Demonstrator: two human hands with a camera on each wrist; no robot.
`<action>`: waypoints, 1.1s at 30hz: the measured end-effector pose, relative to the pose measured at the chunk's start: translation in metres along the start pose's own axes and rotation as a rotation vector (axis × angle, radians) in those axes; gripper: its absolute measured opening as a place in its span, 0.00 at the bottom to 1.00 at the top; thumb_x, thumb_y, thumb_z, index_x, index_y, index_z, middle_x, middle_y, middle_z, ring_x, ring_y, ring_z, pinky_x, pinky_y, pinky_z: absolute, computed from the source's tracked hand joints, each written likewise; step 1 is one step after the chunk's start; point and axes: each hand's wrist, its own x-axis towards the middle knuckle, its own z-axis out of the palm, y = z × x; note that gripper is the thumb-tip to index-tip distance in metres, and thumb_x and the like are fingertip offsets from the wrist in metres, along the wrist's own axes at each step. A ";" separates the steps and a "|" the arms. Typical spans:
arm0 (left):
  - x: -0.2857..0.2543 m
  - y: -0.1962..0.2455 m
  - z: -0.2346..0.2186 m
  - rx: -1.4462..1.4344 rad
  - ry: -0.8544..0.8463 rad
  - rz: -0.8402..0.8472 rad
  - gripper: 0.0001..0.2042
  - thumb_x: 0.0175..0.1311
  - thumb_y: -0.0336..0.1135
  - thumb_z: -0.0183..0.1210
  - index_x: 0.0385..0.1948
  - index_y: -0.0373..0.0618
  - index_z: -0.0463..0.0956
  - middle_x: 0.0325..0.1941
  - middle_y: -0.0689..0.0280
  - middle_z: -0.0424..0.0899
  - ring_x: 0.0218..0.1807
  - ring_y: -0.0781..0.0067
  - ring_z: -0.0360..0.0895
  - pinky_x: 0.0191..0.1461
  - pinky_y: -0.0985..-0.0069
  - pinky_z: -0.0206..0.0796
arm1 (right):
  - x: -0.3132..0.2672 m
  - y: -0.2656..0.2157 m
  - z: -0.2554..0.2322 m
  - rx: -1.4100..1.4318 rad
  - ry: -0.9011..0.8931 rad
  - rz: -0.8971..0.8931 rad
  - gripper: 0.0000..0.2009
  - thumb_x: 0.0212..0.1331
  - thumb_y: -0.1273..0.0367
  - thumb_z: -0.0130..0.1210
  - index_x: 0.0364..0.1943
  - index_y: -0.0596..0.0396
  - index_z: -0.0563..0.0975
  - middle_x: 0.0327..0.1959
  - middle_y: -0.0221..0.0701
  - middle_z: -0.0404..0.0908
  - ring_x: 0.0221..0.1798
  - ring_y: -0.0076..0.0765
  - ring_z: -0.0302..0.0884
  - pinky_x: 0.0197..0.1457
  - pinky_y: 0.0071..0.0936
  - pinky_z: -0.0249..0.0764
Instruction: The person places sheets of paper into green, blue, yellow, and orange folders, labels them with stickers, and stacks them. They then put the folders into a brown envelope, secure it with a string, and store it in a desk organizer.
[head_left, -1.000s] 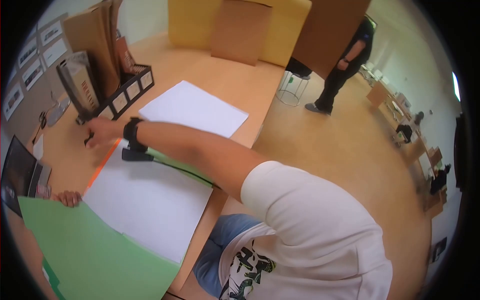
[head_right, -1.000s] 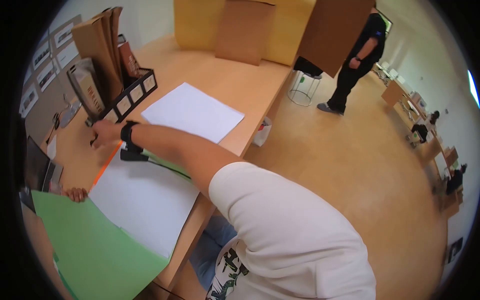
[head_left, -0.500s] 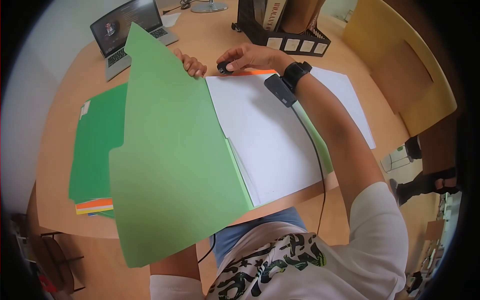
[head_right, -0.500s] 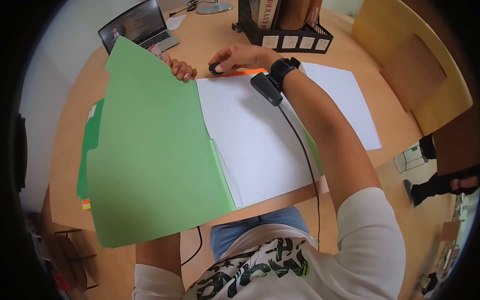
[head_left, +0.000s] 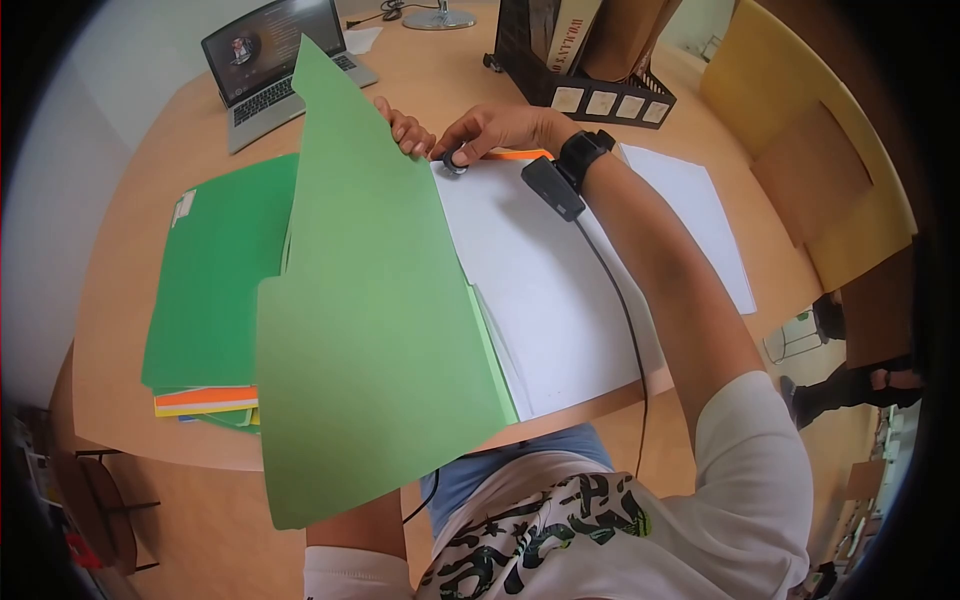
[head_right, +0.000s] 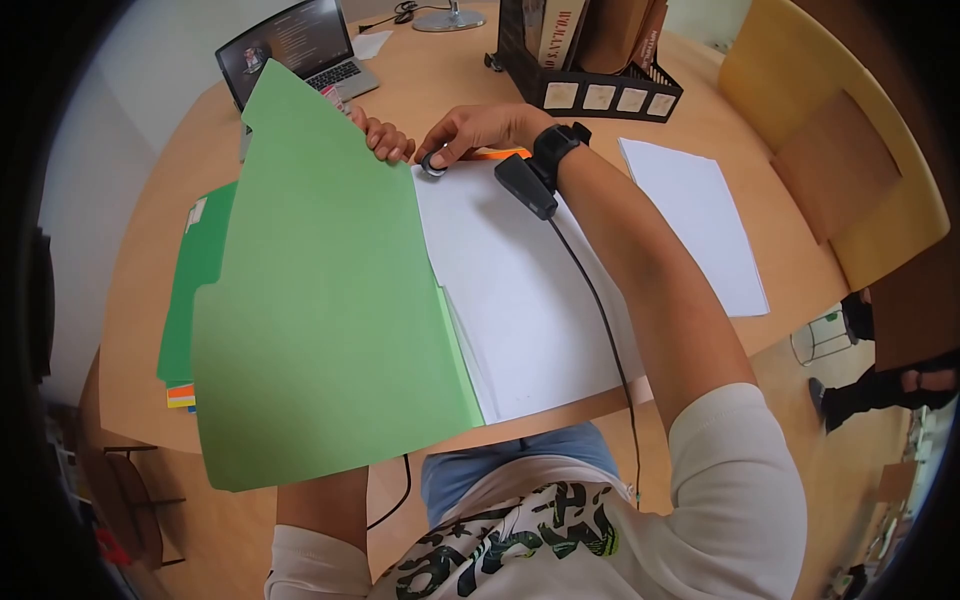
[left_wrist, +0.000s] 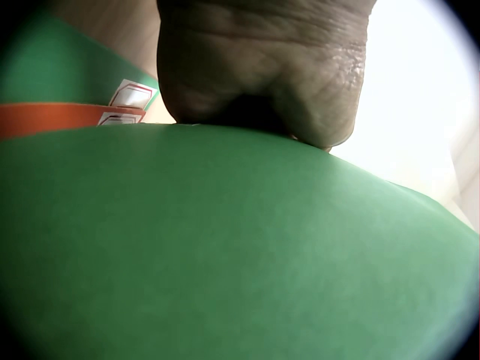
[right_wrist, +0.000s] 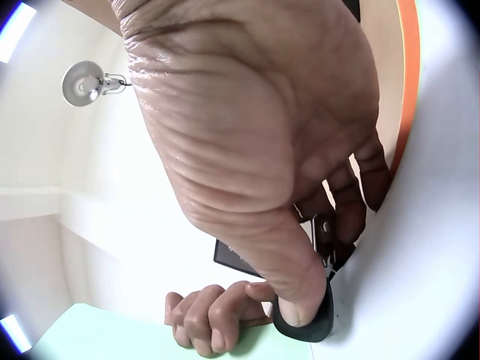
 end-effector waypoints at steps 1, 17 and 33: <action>-0.001 0.000 0.000 -0.011 0.013 0.020 0.21 0.73 0.46 0.34 0.22 0.49 0.70 0.20 0.70 0.72 0.32 0.70 0.71 0.47 0.70 0.59 | 0.000 0.000 0.000 -0.045 0.013 -0.012 0.23 0.56 0.67 0.59 0.55 0.60 0.72 0.48 0.33 0.78 0.51 0.27 0.71 0.60 0.22 0.63; 0.002 0.006 0.106 0.650 0.960 -0.192 0.20 0.71 0.49 0.40 0.25 0.41 0.67 0.22 0.67 0.69 0.24 0.74 0.67 0.30 0.73 0.63 | -0.076 -0.026 0.037 0.172 0.883 -0.068 0.27 0.65 0.49 0.46 0.54 0.61 0.72 0.29 0.27 0.76 0.33 0.20 0.72 0.40 0.20 0.68; -0.008 -0.012 0.094 1.631 0.654 -0.322 0.11 0.64 0.37 0.51 0.41 0.41 0.74 0.33 0.57 0.80 0.38 0.64 0.77 0.45 0.72 0.67 | -0.200 -0.030 0.123 0.354 0.773 0.171 0.32 0.57 0.60 0.55 0.60 0.70 0.63 0.51 0.41 0.74 0.51 0.32 0.73 0.55 0.23 0.67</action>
